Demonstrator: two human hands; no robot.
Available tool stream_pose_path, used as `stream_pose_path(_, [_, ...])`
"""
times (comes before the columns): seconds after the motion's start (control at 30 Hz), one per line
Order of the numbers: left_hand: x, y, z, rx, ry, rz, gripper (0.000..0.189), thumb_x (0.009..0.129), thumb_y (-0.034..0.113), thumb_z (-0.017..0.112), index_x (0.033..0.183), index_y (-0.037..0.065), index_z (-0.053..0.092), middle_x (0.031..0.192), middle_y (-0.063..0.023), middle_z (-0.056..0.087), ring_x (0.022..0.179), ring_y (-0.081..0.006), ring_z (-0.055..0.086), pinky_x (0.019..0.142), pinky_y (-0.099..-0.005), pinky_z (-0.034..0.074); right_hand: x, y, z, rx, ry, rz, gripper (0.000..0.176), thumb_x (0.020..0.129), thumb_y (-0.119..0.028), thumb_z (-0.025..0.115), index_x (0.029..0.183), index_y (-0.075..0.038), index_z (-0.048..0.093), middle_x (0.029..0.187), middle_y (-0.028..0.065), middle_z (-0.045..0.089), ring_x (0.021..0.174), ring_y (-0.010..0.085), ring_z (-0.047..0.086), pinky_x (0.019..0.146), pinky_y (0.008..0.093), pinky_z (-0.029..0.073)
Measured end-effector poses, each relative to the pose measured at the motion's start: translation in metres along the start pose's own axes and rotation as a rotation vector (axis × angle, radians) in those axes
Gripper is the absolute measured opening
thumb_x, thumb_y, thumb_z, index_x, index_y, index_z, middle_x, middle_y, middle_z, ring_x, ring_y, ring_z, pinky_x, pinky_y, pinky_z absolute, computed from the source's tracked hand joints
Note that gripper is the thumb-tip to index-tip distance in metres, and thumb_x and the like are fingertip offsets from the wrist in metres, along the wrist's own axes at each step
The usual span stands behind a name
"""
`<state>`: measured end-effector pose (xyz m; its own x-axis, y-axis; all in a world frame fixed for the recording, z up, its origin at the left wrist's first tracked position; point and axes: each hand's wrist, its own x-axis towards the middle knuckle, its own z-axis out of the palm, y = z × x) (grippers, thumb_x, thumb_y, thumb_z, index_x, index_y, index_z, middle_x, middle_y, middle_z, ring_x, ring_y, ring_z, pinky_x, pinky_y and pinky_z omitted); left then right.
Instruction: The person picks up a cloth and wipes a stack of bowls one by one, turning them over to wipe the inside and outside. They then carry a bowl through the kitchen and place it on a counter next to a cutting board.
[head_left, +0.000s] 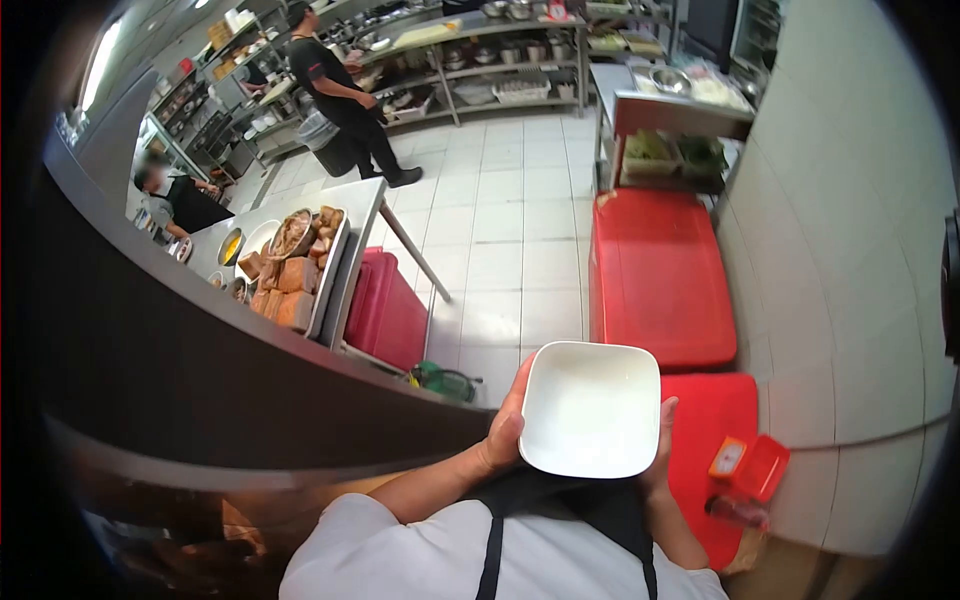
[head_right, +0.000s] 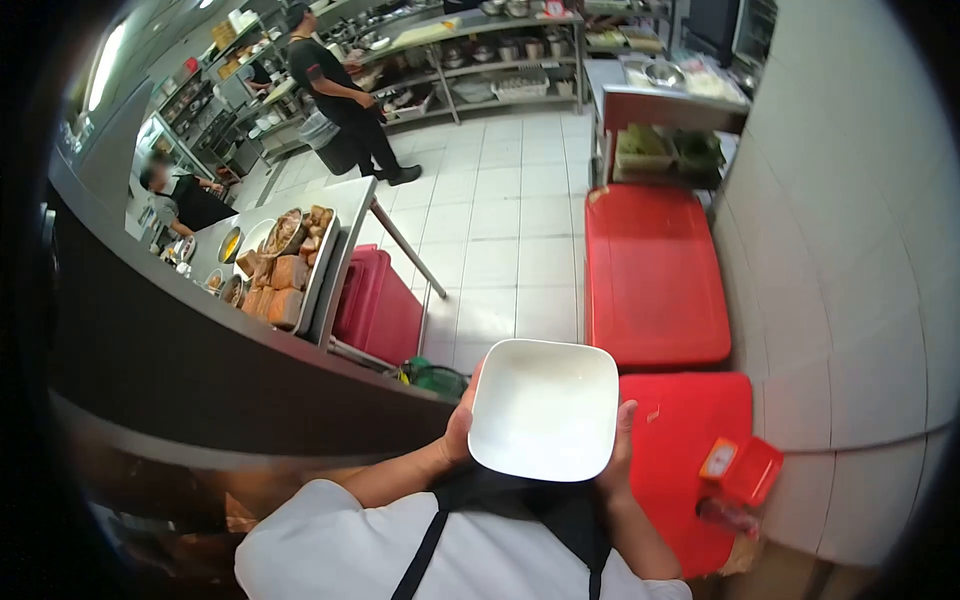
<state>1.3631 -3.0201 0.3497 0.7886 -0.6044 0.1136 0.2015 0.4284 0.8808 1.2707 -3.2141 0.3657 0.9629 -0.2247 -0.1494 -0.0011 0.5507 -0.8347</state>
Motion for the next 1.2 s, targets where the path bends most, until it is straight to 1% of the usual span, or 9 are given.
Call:
stream_pose_path(0.07, [0.023,0.004,-0.030,0.001,0.029,0.062,0.117,0.080,0.072,0.062,0.158,0.005,0.007,0.158,-0.0162,0.025,0.146,-0.0277,0.026,0.119,-0.0408,0.022,0.041,0.000,0.019,-0.047,-0.058,-0.038,0.077,0.104,-0.061,0.019,0.145,0.000,0.040,0.130,0.0139,0.056,0.119,0.0211,0.056,0.102,0.0324,0.045])
stream_pose_path(0.17, [0.047,0.038,-0.064,0.027,0.099,0.130,0.119,0.080,0.072,0.062,0.158,0.006,0.003,0.158,-0.0168,0.025,0.146,-0.0292,0.027,0.119,-0.0423,0.025,0.101,-0.007,0.045,-0.102,-0.197,0.089,0.076,0.104,-0.061,0.019,0.147,-0.001,0.038,0.132,0.0129,0.054,0.122,0.0208,0.053,0.105,0.0331,0.042])
stream_pose_path(0.33, [0.066,0.050,-0.125,0.034,0.350,0.227,0.121,0.077,0.078,0.060,0.157,0.006,0.005,0.153,-0.0179,0.031,0.141,-0.0313,0.036,0.115,-0.0439,0.034,0.209,0.026,0.083,-0.209,-0.398,0.173,0.077,0.103,-0.062,0.019,0.149,-0.002,0.035,0.140,0.0140,0.049,0.128,0.0216,0.049,0.108,0.0341,0.039])
stream_pose_path(0.5, [0.090,0.072,-0.159,0.094,0.622,0.075,0.120,0.077,0.086,0.052,0.155,0.004,0.013,0.148,-0.0174,0.039,0.134,-0.0293,0.044,0.111,-0.0418,0.039,0.282,0.052,0.125,-0.253,-0.445,0.228,0.074,0.104,-0.060,0.020,0.148,-0.003,0.038,0.138,0.0140,0.052,0.127,0.0217,0.051,0.107,0.0347,0.041])
stream_pose_path(0.67, [0.157,0.056,-0.214,0.065,0.688,0.280,0.092,0.090,0.067,0.052,0.152,0.003,0.024,0.141,-0.0165,0.046,0.130,-0.0256,0.049,0.108,-0.0385,0.043,0.381,0.055,0.151,-0.215,-0.539,0.265,0.072,0.105,-0.059,0.019,0.150,-0.005,0.034,0.139,0.0122,0.050,0.130,0.0201,0.046,0.110,0.0327,0.035])
stream_pose_path(0.73, [0.196,0.057,-0.236,0.275,0.765,0.148,0.076,0.096,0.054,0.050,0.148,0.003,0.029,0.138,-0.0150,0.048,0.125,-0.0238,0.052,0.105,-0.0363,0.044,0.430,0.062,0.144,-0.233,-0.537,0.290,0.074,0.105,-0.060,0.018,0.151,-0.004,0.033,0.141,0.0123,0.048,0.133,0.0202,0.043,0.113,0.0332,0.031])
stream_pose_path(0.9, [0.330,0.072,-0.278,0.088,0.695,0.241,0.070,0.099,0.050,0.048,0.147,0.002,0.030,0.136,-0.0146,0.049,0.125,-0.0224,0.052,0.104,-0.0349,0.045,0.570,0.036,0.143,-0.233,-0.580,0.283,0.078,0.104,-0.062,0.017,0.154,-0.004,0.027,0.147,0.0135,0.042,0.138,0.0219,0.038,0.115,0.0347,0.029])
stream_pose_path(1.1, [0.464,0.094,-0.328,0.189,0.663,0.214,0.103,0.084,0.077,0.053,0.150,0.005,0.024,0.140,-0.0150,0.046,0.128,-0.0260,0.049,0.106,-0.0391,0.044,0.704,-0.014,0.157,-0.177,-0.566,0.284,0.079,0.103,-0.063,0.017,0.155,-0.004,0.023,0.150,0.0140,0.039,0.140,0.0229,0.036,0.116,0.0352,0.027])
stream_pose_path(1.2, [0.509,0.108,-0.340,0.053,0.698,0.155,0.117,0.074,0.086,0.056,0.151,0.005,0.021,0.142,-0.0152,0.043,0.129,-0.0279,0.048,0.107,-0.0413,0.044,0.753,-0.026,0.169,-0.195,-0.572,0.282,0.079,0.103,-0.063,0.017,0.156,-0.004,0.021,0.151,0.0140,0.038,0.140,0.0231,0.036,0.116,0.0354,0.028])
